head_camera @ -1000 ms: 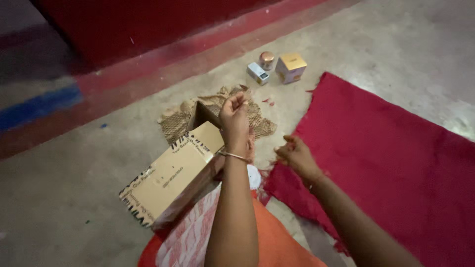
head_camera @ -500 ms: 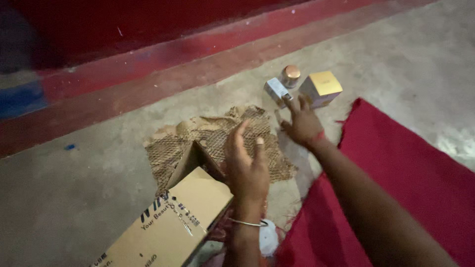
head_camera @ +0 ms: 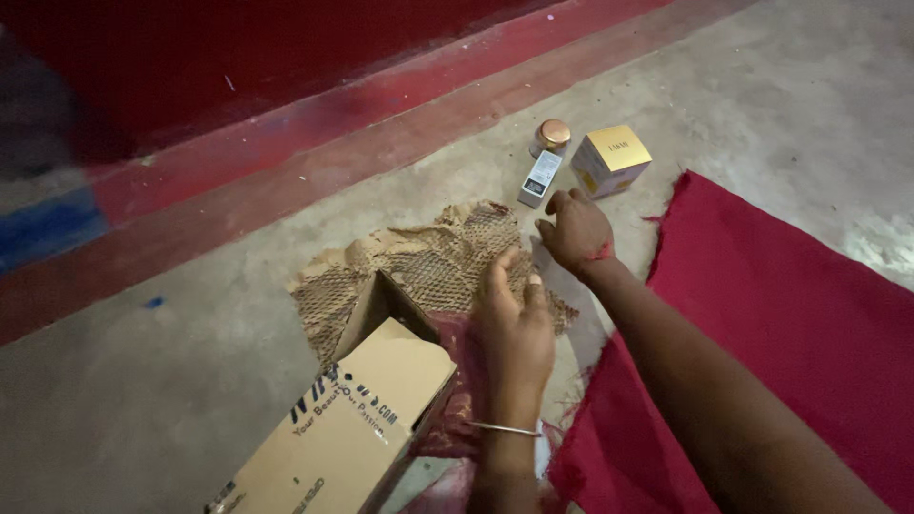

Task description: The person cuts a red fabric sheet with orange-handled scissors, then cuts a piece of honeycomb cardboard. The person also opens a small cardboard box and removes a smaller box from inside.

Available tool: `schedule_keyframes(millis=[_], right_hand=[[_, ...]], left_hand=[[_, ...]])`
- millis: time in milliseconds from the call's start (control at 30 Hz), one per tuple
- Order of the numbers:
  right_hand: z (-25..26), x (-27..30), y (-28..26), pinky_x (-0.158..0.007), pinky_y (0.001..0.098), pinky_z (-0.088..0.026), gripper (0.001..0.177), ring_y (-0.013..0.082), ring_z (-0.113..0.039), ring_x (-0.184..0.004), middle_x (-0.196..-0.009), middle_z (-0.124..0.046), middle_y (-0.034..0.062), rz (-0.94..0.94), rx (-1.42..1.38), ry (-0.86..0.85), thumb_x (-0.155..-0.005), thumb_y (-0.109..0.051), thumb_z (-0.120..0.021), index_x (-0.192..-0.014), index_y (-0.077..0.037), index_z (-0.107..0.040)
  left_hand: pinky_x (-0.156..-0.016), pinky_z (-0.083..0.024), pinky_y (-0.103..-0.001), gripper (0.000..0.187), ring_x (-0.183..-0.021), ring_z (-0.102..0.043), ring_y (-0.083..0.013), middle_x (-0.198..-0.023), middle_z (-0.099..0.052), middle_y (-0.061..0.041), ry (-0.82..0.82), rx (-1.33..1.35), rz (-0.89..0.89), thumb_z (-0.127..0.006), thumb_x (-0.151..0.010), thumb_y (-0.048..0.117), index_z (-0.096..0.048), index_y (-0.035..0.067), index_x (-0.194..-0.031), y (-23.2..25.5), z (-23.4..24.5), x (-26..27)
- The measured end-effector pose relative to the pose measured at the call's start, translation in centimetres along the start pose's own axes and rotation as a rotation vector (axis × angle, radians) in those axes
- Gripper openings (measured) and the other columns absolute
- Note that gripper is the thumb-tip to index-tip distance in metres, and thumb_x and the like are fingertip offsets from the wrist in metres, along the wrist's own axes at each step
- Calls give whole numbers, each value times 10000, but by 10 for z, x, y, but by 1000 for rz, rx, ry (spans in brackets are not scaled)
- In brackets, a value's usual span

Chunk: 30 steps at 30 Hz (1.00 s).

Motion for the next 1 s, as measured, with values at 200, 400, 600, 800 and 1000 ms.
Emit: schedule_keyframes(millis=[200, 400, 600, 800, 1000], right_hand=[[-19, -2, -17, -838, 527, -523, 783, 474, -648, -992, -1129, -667, 280, 178, -82, -20, -703, -209, -810, -1395, -7, -502], [-44, 35, -45, -756, 435, -569, 493, 326, -721, -856, -907, -739, 188, -157, -387, -130, -802, -82, -752, -1283, -26, -657], [88, 115, -23, -807, 298, -602, 626, 178, -705, -948, -1115, -709, 94, -400, -1174, 202, -781, 75, -735, -1376, -24, -566], [234, 275, 48, -913, 424, -592, 277, 282, -664, -1047, -1192, -647, 151, -233, -1672, 572, -1055, 24, -576, -1332, 19, -553], [233, 456, 153, -950, 413, -574, 339, 275, -686, -1063, -1177, -694, 175, -719, -1678, 758, -1118, -159, -503, -1337, 95, -555]], left_hand=[[-1114, -337, -510, 436, -1266, -516, -395, -1328, -610, -198, 4, -109, 13, -646, -900, 201, -592, 52, -1307, -19, -24, 7], [-1122, -338, -512, 432, -1302, -484, -401, -1349, -585, -196, 54, -231, 41, -656, -880, 187, -609, 63, -1290, -25, -17, -1], [-1092, -378, -503, 569, -1320, -484, -399, -1407, -568, -207, 93, -343, -227, -723, -853, 225, -551, 9, -1350, -7, 7, 4], [-1156, -367, -491, 701, -1365, -471, -399, -1433, -555, -214, -109, -359, -448, -787, -815, 302, -527, -5, -1389, 8, -12, 38], [-1188, -228, -623, 879, -1488, -255, -381, -1591, -335, -143, -912, -789, -699, -716, -819, 586, -401, 151, -1516, 13, -83, 147]])
Point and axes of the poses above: each hand's wrist, its own x-axis away from the middle knuckle, its own z-axis out of the back of the hand, y = z × x, the point moved 2 cm from there along -x, towards the middle knuckle
